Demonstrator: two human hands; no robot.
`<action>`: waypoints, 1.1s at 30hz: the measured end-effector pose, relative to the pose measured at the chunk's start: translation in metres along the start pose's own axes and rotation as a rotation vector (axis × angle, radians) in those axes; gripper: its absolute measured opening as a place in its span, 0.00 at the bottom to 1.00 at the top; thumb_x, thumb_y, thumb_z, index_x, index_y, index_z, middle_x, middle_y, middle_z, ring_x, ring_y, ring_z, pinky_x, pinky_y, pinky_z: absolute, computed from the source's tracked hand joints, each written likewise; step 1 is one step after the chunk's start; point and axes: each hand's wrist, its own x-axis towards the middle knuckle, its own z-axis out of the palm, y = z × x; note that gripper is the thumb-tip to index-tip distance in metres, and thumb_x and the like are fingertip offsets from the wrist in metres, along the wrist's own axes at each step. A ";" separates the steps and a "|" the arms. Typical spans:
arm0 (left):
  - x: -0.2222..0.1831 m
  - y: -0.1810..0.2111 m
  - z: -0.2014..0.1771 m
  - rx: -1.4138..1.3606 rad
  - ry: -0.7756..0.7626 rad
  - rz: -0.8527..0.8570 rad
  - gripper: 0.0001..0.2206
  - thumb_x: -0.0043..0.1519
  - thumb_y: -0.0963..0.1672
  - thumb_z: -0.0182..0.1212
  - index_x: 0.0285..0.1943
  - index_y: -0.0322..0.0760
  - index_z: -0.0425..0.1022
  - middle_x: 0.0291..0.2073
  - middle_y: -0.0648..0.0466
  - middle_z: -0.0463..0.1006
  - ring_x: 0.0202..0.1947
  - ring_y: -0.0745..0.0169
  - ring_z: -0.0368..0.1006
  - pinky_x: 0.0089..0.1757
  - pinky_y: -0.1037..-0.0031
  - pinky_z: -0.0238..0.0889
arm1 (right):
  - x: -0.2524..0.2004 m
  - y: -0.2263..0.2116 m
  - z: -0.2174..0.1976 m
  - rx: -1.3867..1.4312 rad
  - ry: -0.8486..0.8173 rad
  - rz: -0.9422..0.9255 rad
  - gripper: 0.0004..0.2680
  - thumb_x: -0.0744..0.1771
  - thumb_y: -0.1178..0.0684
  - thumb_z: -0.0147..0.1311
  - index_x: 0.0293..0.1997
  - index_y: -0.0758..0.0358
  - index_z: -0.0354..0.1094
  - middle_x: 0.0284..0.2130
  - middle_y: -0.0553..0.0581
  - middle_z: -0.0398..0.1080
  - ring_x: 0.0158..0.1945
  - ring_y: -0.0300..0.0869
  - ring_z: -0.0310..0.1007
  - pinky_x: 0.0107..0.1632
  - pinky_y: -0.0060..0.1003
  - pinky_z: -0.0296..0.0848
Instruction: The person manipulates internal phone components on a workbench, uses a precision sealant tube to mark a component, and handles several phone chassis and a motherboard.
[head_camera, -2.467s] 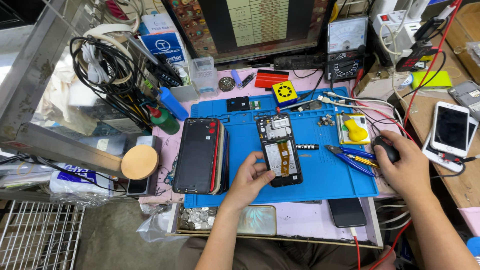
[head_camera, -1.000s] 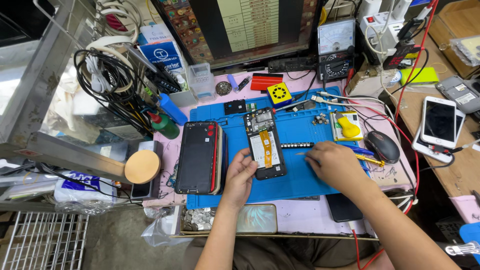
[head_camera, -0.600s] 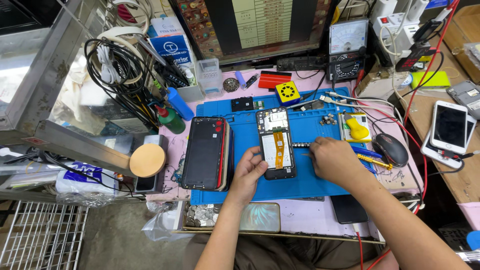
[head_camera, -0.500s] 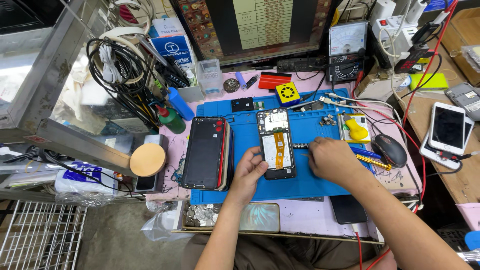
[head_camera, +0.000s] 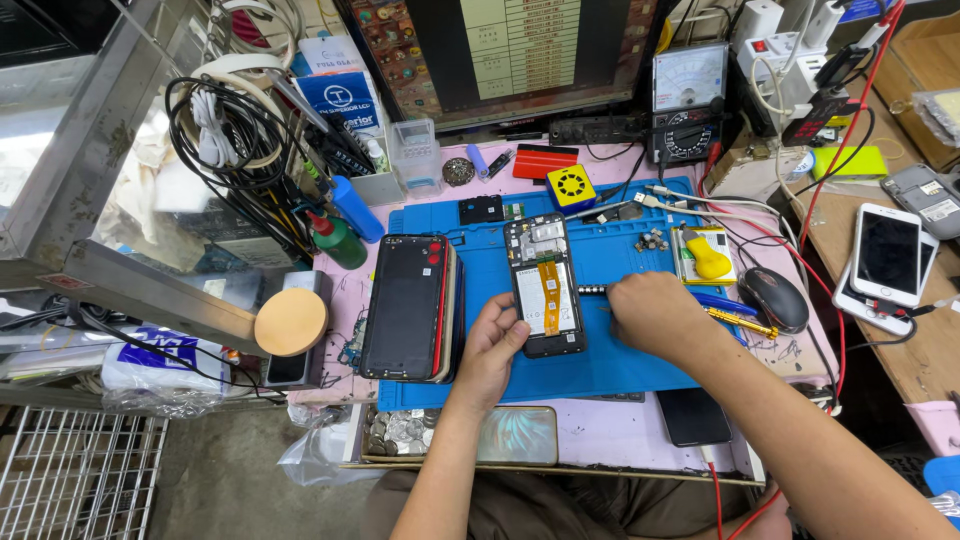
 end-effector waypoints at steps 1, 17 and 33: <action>0.000 0.000 0.000 -0.002 0.003 -0.001 0.22 0.68 0.42 0.57 0.70 0.27 0.59 0.58 0.43 0.77 0.60 0.59 0.70 0.61 0.70 0.59 | 0.002 -0.001 0.000 -0.015 -0.019 -0.001 0.05 0.59 0.54 0.58 0.27 0.65 0.72 0.28 0.65 0.75 0.35 0.57 0.78 0.40 0.50 0.76; 0.001 -0.001 -0.002 -0.051 0.022 0.007 0.22 0.67 0.42 0.57 0.68 0.27 0.59 0.58 0.44 0.76 0.60 0.59 0.70 0.60 0.70 0.60 | 0.002 0.006 -0.008 0.168 -0.084 0.090 0.05 0.61 0.52 0.59 0.29 0.62 0.77 0.27 0.66 0.76 0.35 0.58 0.78 0.44 0.51 0.77; -0.001 0.002 -0.002 -0.082 0.021 0.064 0.20 0.68 0.41 0.54 0.68 0.26 0.59 0.58 0.43 0.76 0.60 0.59 0.70 0.61 0.69 0.58 | 0.020 0.018 -0.024 0.412 0.092 0.168 0.06 0.58 0.51 0.60 0.29 0.61 0.75 0.26 0.60 0.77 0.33 0.55 0.79 0.41 0.48 0.76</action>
